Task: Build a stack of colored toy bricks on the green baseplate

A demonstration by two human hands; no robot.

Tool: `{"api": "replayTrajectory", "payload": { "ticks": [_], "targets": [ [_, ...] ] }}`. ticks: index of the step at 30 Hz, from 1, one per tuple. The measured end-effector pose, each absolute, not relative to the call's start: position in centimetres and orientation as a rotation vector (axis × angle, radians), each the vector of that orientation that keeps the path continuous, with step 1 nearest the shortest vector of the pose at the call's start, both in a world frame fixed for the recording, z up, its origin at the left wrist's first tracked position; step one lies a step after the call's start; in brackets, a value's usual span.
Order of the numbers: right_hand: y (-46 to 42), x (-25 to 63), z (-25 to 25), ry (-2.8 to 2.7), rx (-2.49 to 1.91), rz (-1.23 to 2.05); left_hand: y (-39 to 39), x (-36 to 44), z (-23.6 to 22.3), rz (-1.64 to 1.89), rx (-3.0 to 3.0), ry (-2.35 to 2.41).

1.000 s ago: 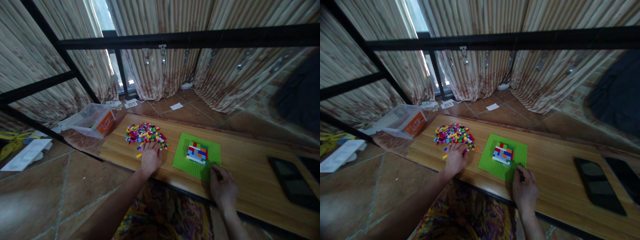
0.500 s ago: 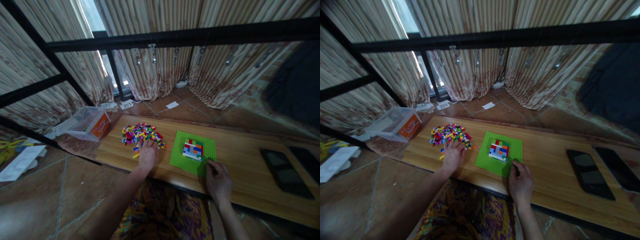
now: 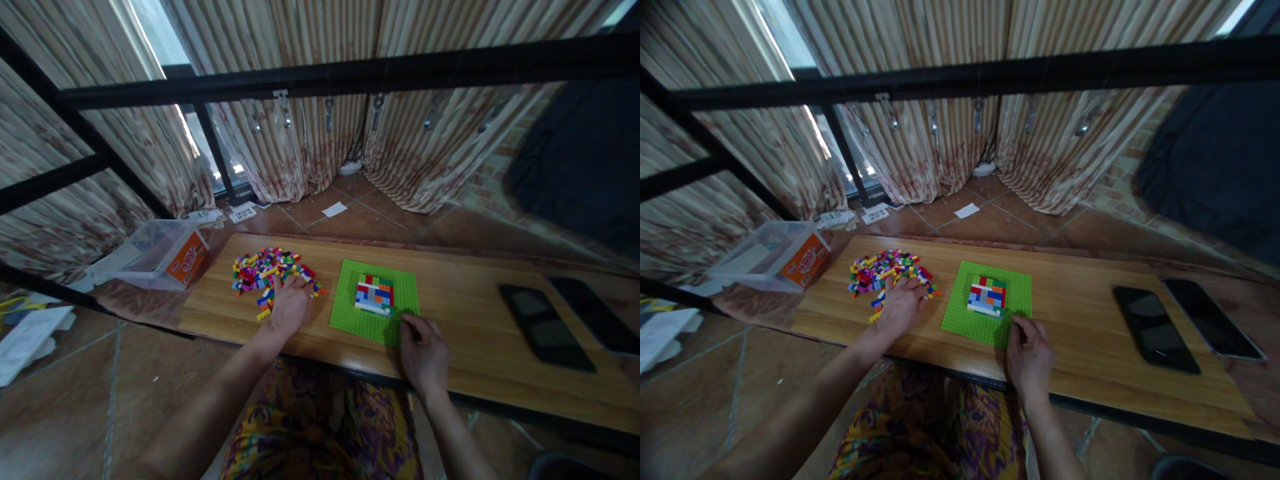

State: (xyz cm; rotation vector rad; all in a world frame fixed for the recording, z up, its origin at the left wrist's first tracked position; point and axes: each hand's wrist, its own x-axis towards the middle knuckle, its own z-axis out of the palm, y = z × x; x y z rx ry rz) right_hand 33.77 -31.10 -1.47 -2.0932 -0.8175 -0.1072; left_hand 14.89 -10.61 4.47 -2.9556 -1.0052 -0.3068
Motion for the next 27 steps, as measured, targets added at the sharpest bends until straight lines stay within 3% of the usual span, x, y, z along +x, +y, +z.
{"api": "replayTrajectory", "payload": {
  "ticks": [13,27],
  "targets": [
    [-30.8,33.5,-1.2,-0.833,-2.036,-0.124,-17.3,19.8,4.5,-0.854,-3.476,-1.175],
    [-30.7,33.2,-0.8,-0.831,-2.020,-0.080,-18.5,24.1,2.9,-0.761,-3.374,-0.911]
  ]
}}
